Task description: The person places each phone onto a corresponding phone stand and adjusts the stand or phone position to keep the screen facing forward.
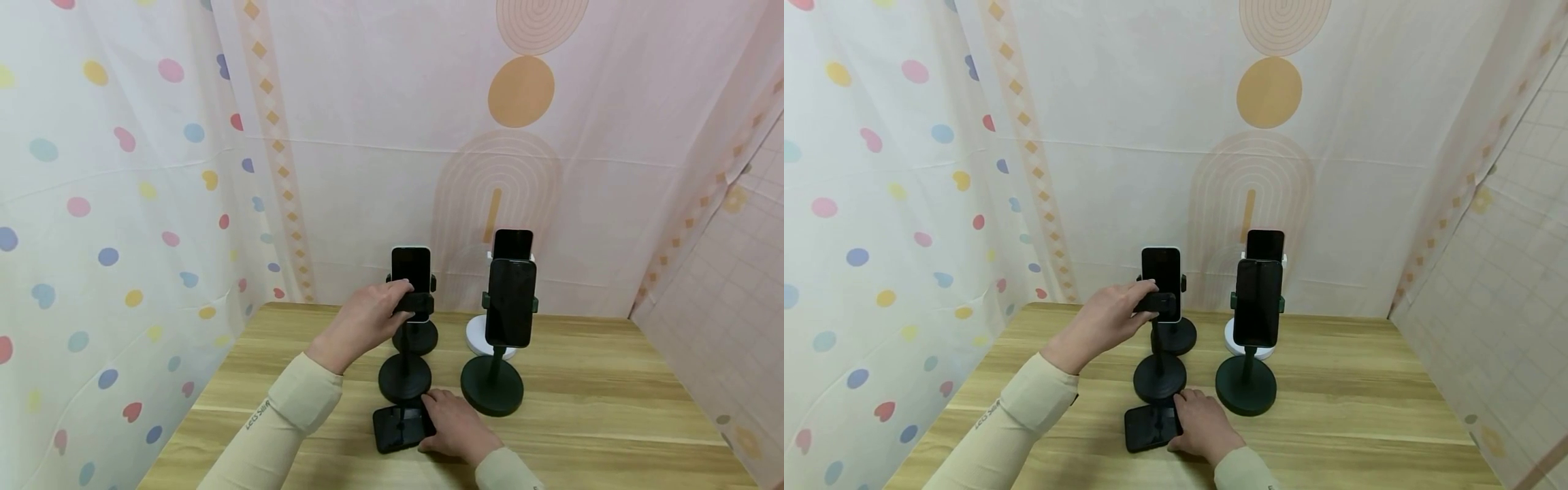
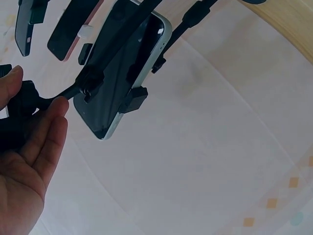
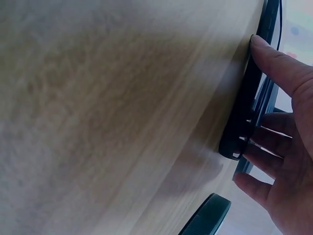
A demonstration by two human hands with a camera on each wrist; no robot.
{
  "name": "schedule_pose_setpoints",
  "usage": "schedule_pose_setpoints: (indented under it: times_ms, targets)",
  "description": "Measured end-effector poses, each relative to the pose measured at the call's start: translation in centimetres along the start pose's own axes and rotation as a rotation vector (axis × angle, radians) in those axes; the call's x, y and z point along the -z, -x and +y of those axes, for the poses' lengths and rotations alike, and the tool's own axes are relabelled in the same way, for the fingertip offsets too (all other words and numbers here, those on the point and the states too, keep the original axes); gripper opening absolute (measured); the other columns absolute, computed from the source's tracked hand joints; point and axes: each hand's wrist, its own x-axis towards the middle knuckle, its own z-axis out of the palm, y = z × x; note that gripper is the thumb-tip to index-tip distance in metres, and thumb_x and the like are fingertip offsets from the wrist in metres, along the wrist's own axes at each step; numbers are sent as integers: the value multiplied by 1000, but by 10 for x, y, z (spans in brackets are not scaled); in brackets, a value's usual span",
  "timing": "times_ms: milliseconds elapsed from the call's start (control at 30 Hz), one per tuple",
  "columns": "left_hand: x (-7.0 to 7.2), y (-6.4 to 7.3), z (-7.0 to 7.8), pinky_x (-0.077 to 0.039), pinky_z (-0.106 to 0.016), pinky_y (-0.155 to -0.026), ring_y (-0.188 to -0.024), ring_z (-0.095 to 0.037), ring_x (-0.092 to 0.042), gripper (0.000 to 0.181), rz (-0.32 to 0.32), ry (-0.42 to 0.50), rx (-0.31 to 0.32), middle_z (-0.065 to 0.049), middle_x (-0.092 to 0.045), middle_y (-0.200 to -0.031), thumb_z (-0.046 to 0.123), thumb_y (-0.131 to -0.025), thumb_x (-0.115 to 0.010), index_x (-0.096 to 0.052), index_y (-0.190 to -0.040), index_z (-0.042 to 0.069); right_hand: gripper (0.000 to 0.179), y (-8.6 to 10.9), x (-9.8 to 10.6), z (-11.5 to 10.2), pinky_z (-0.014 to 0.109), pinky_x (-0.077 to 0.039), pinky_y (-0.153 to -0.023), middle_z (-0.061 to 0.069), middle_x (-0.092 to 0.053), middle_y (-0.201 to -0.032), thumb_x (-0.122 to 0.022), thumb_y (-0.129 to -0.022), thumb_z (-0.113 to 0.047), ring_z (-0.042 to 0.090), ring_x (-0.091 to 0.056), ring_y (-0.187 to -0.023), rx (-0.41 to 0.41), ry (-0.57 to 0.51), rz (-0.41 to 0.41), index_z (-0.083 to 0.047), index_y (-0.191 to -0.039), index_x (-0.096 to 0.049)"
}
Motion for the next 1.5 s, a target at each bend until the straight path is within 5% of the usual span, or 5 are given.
schedule_pose_setpoints:
  times_ms: [367,800,1267,1500]
  targets:
    - [0,-2,-2,-54,-28,-65,-75,-15,-67,27,2,13,15,-2,-68,-93,10,-86,-79,-64,-108,5,75,3,4,-1,45,-46,-98,11,-58,-130,-84,-76,-46,28,-54,-120,-7,9,-8,-4,-134,-59]
    - [0,-2,-1,-55,-30,-66,-76,-17,-68,32,-3,4,30,-6,-70,-97,10,-86,-79,-64,-114,3,74,8,10,-2,34,-48,-82,5,-54,-106,-89,-69,-45,17,-49,-92,-46,-73,-105,-3,-124,-64]
    - [-2,-6,1,-55,-37,-84,-100,-27,-69,41,-12,15,82,-12,-68,-119,14,-85,-81,-64,-120,1,59,13,12,0,33,-47,-75,2,-50,-90,-89,-65,-42,17,-46,-80,-74,-126,-109,-3,-104,-68]
    - [-6,-2,1,-52,-39,-91,-112,-29,-64,64,-6,74,117,-13,-61,-134,18,-85,-81,-52,-140,3,57,19,8,2,31,-47,-72,1,-50,-86,-88,-64,-46,15,-45,-74,-64,-146,-62,-4,-98,-68]
